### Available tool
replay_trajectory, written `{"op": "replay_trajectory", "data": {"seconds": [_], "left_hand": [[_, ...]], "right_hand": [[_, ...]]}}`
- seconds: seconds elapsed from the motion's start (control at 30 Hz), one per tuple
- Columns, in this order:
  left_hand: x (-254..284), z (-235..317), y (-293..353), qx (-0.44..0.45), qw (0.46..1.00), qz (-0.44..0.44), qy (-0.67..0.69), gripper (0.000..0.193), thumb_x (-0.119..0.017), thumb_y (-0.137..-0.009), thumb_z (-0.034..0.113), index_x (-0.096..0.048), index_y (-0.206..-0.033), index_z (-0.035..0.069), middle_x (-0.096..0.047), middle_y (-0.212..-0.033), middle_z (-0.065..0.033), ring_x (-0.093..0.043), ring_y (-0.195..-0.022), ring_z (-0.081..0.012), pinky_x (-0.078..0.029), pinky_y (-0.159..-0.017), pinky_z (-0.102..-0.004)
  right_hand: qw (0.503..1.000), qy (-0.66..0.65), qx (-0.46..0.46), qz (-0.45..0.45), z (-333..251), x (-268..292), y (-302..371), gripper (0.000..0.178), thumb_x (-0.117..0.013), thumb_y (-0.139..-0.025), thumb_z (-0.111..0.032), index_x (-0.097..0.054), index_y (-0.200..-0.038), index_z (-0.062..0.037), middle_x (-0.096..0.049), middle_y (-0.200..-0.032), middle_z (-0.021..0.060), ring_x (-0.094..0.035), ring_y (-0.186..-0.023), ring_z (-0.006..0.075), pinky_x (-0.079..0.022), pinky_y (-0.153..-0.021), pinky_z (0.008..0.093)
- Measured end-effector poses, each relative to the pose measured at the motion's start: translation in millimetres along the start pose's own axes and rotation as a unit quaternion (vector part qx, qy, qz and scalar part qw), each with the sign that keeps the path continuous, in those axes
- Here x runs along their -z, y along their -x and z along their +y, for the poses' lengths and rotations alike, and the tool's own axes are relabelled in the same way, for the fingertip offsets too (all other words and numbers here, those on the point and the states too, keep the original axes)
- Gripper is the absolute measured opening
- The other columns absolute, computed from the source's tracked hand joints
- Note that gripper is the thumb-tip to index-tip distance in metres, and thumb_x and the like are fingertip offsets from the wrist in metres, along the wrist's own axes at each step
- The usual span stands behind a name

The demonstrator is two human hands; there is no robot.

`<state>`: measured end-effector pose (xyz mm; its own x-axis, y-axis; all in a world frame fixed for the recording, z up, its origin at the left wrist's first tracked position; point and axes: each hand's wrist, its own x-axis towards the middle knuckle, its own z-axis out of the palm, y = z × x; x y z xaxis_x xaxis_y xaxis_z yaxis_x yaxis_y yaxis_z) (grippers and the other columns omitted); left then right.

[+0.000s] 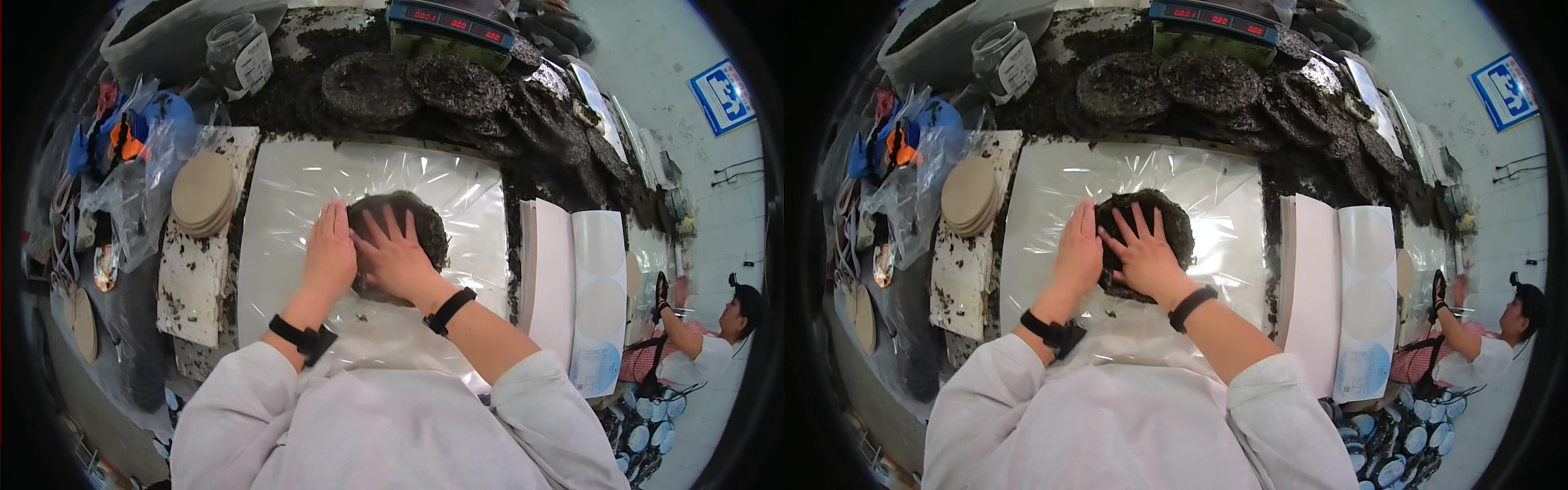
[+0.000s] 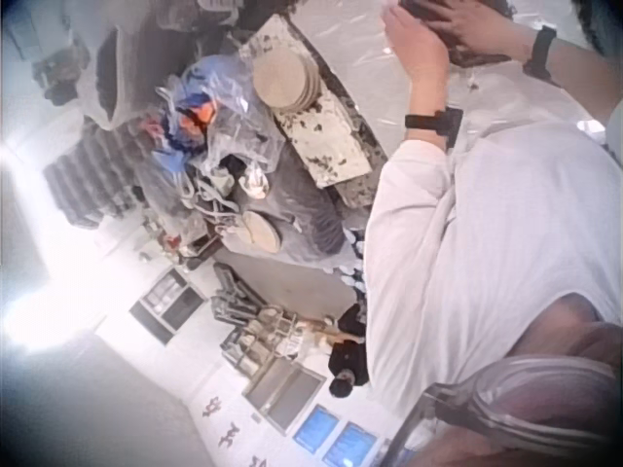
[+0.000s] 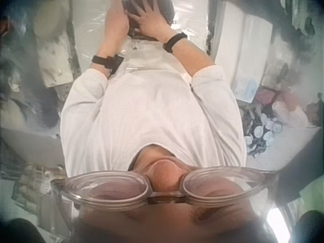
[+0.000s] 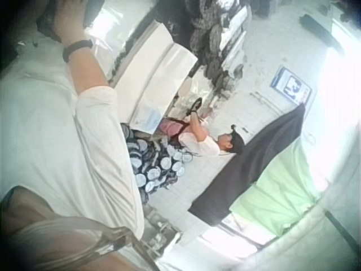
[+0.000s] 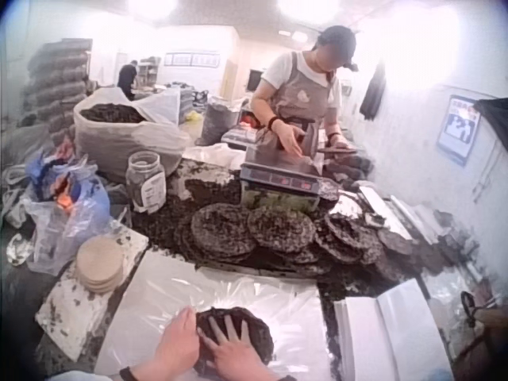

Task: The person places a metal ring on a sheet of plastic, inserts a dark circular tea cake into the ring, wraps the plastic around the cake, and presses a paper label onto the top of the wrapped cake.

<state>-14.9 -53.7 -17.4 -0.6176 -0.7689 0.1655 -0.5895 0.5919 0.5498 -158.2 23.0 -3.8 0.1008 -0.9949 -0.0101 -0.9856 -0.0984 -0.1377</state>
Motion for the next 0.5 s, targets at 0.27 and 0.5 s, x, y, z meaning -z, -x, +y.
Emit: {"op": "replay_trajectory", "data": {"seconds": [0.27,0.5], "left_hand": [[67,14,10,-0.160,0.969,-0.128,-0.136,0.069,-0.059,-0.091,0.035,-0.036,-0.145,-0.002,-0.028,-0.156,-0.0158,-0.017,-0.148,-0.0314,-0.013,-0.120,-0.0459],[74,-2,39,-0.039,0.976,-0.188,-0.101,0.071,-0.067,-0.084,0.030,-0.040,-0.143,0.001,-0.034,-0.148,-0.0146,-0.028,-0.138,-0.0275,-0.021,-0.113,-0.0429]], "right_hand": [[0.996,0.029,-0.035,-0.081,8,-8,-1,0.081,-0.066,-0.080,-0.055,-0.035,-0.150,-0.0276,-0.024,-0.159,0.0106,-0.018,-0.146,0.0389,-0.012,-0.114,0.0644],[0.993,0.040,-0.029,-0.106,4,-12,-10,0.079,-0.062,-0.083,-0.055,-0.032,-0.152,-0.0291,-0.019,-0.161,0.0093,-0.015,-0.147,0.0386,-0.007,-0.114,0.0649]]}}
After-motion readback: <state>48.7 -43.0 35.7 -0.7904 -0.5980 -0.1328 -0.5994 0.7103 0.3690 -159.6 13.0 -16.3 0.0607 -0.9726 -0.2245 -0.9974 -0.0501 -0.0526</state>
